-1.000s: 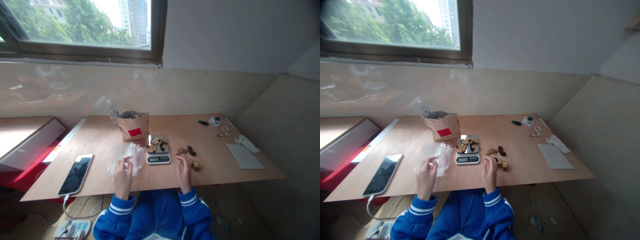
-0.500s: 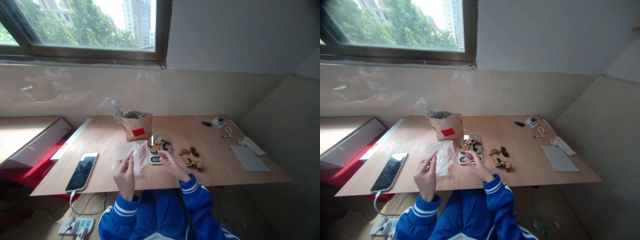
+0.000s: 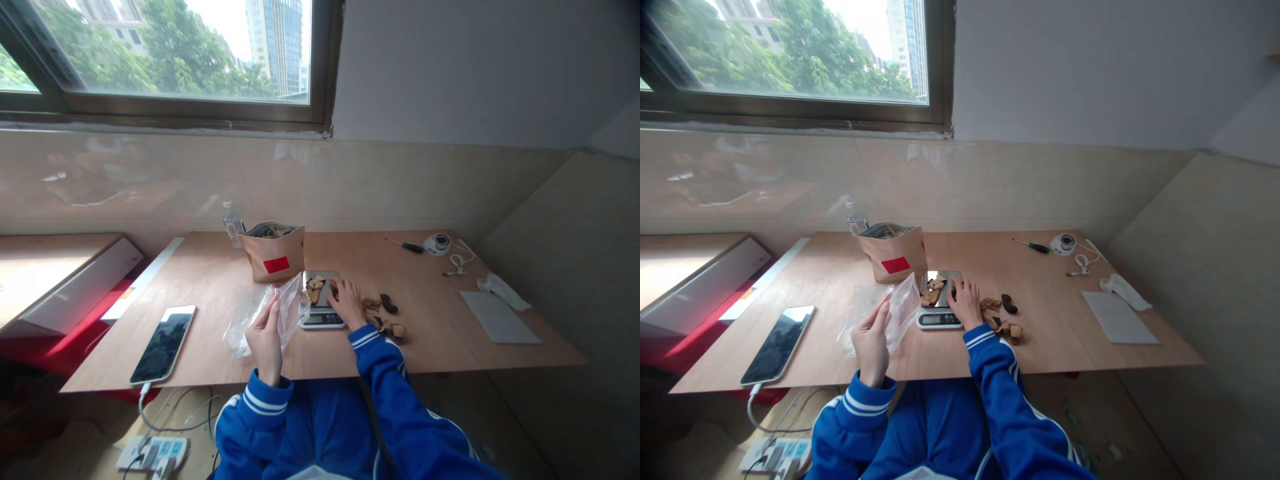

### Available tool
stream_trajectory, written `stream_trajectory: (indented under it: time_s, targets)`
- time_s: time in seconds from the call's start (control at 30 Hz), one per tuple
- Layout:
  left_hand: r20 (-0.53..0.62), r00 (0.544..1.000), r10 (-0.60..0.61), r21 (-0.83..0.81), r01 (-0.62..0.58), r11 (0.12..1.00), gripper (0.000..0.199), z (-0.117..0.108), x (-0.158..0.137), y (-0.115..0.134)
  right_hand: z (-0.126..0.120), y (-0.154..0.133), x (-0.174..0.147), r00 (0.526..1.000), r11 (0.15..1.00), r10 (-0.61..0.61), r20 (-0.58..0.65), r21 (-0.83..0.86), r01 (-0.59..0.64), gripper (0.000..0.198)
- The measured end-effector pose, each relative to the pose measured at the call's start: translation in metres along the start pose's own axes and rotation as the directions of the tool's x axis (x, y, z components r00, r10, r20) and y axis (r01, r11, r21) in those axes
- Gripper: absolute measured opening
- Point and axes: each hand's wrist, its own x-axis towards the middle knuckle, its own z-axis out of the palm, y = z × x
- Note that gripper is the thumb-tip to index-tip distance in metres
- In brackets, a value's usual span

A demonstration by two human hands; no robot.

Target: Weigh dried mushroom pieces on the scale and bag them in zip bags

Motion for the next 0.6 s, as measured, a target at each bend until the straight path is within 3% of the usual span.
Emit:
stream_trajectory:
  time_s: [0.1, 0.3, 0.43, 0.5, 0.53, 0.6]
  targets:
    - [0.019, 0.999, -0.033, -0.027, 0.034, 0.999, 0.038, 0.003, -0.003, 0.001, -0.002, -0.002, 0.001, 0.998, 0.998, 0.049, -0.025, 0.029, -0.048, 0.033]
    - [0.022, 0.999, -0.047, -0.067, 0.048, 0.997, 0.036, 0.004, -0.008, 0.001, -0.003, -0.001, 0.002, 0.995, 0.996, 0.065, 0.069, 0.063, -0.069, 0.023]
    - [0.016, 0.999, -0.047, -0.051, 0.048, 0.998, 0.036, 0.004, -0.008, 0.001, -0.025, -0.011, 0.004, 0.977, 0.927, 0.215, 0.012, 0.311, -0.208, 0.021]
    - [0.013, 0.999, -0.046, -0.034, 0.046, 0.998, 0.036, 0.005, -0.008, 0.001, -0.049, -0.03, 0.004, 0.958, 0.782, 0.284, 0.024, 0.572, -0.247, 0.022]
    - [0.014, 0.999, -0.044, -0.031, 0.045, 0.999, 0.035, 0.006, -0.008, 0.002, -0.062, -0.043, 0.004, 0.957, 0.657, 0.279, 0.084, 0.71, -0.253, 0.026]
    - [0.014, 0.999, -0.043, -0.052, 0.043, 0.998, 0.035, 0.008, -0.008, 0.003, -0.088, -0.071, 0.001, 0.937, 0.304, 0.132, 0.322, 0.887, -0.348, 0.034]
